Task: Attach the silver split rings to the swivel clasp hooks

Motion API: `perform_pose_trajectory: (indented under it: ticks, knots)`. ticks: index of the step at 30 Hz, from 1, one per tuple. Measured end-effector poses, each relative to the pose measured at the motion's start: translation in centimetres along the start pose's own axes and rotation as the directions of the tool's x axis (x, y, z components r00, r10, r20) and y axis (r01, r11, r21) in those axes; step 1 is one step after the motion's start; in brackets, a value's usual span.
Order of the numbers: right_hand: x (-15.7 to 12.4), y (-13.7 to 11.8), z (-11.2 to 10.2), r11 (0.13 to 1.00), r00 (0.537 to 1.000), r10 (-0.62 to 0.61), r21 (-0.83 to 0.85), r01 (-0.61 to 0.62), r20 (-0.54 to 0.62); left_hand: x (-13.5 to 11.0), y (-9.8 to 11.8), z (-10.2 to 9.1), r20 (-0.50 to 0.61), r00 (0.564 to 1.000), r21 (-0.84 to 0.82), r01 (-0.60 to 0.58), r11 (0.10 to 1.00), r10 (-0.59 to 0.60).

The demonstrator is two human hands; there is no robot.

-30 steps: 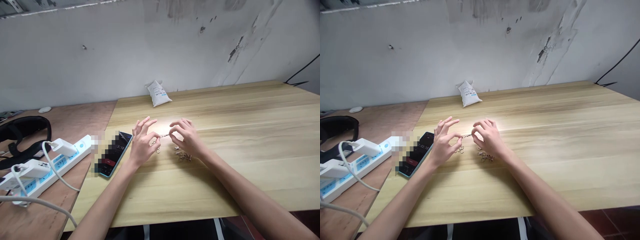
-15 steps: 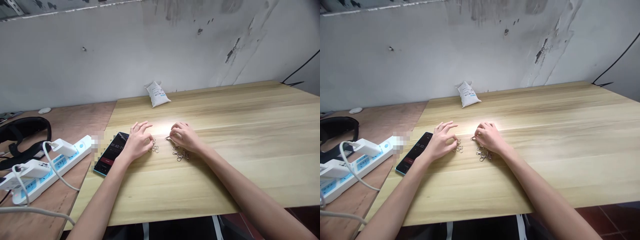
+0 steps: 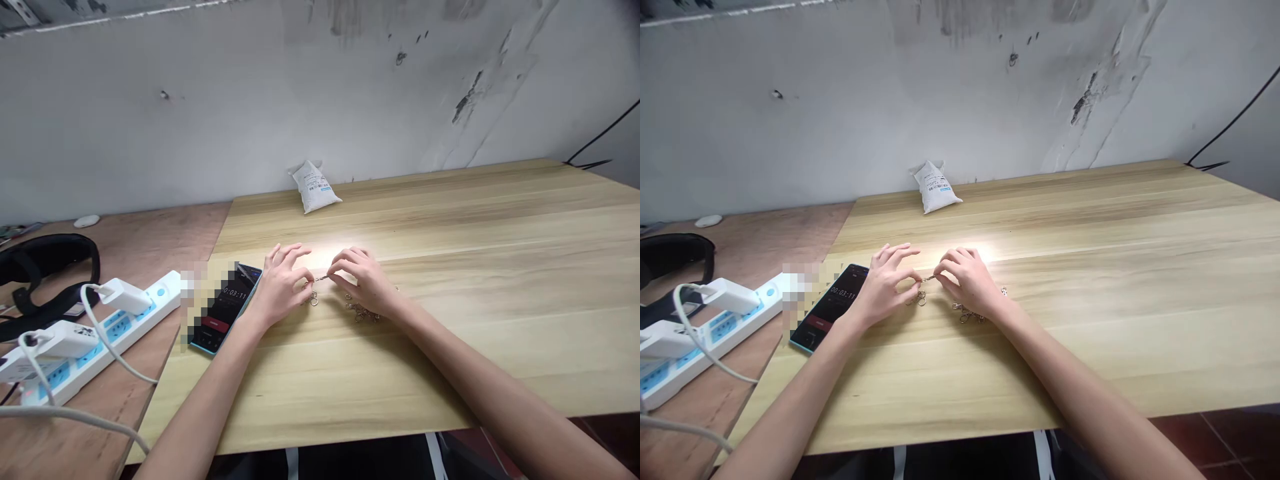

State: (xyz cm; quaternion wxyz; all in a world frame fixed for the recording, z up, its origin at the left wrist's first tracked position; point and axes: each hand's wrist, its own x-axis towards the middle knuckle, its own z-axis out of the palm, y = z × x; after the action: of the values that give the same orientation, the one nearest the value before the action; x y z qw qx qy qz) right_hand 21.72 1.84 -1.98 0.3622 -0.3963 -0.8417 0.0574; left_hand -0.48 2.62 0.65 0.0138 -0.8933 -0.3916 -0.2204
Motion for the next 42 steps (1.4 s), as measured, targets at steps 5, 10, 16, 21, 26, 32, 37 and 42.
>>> perform_pose_trajectory:
  ticks: [5, 10, 16, 21, 26, 32, 37, 42]
  knots:
    - [0.0, 0.0, -0.1, 1.0, 1.0, 0.001, 0.019, -0.001, 0.011, 0.0, 0.3, 0.1, -0.022, 1.0, -0.011, 0.001, 1.0, -0.001]
    - [0.0, -0.2, 0.1, 0.991, 0.999, -0.035, 0.132, 0.031, 0.026, 0.1, 1.2, 0.1, -0.045, 0.998, -0.107, 0.028, 0.994, -0.033]
    - [-0.1, -0.9, 0.4, 0.968, 0.999, 0.035, 0.247, -0.032, -0.007, 0.2, 1.7, 0.1, -0.027, 0.996, -0.244, 0.071, 0.967, -0.08]
    - [0.0, -0.9, 0.3, 0.941, 0.997, 0.074, 0.331, -0.072, 0.005, 0.3, 1.4, 0.1, -0.025, 0.985, -0.344, 0.152, 0.927, -0.171]
    - [0.1, -0.9, -0.1, 0.922, 0.996, 0.08, 0.376, -0.087, 0.036, 0.3, 1.1, 0.1, -0.025, 0.984, -0.404, 0.153, 0.902, -0.178]
    - [0.3, -0.6, -0.6, 0.906, 0.992, 0.124, 0.409, -0.11, -0.009, 0.3, 0.6, 0.3, -0.054, 0.989, -0.341, 0.111, 0.934, -0.137]
    - [0.4, -0.5, -0.6, 0.917, 0.986, 0.16, 0.376, -0.135, -0.036, 0.2, 0.2, 0.5, -0.077, 0.991, -0.267, 0.087, 0.96, -0.111]
    - [0.2, -0.7, -0.4, 0.948, 0.99, 0.133, 0.298, -0.113, -0.051, 0.1, 0.1, 0.5, -0.094, 0.991, -0.19, 0.078, 0.979, -0.097]
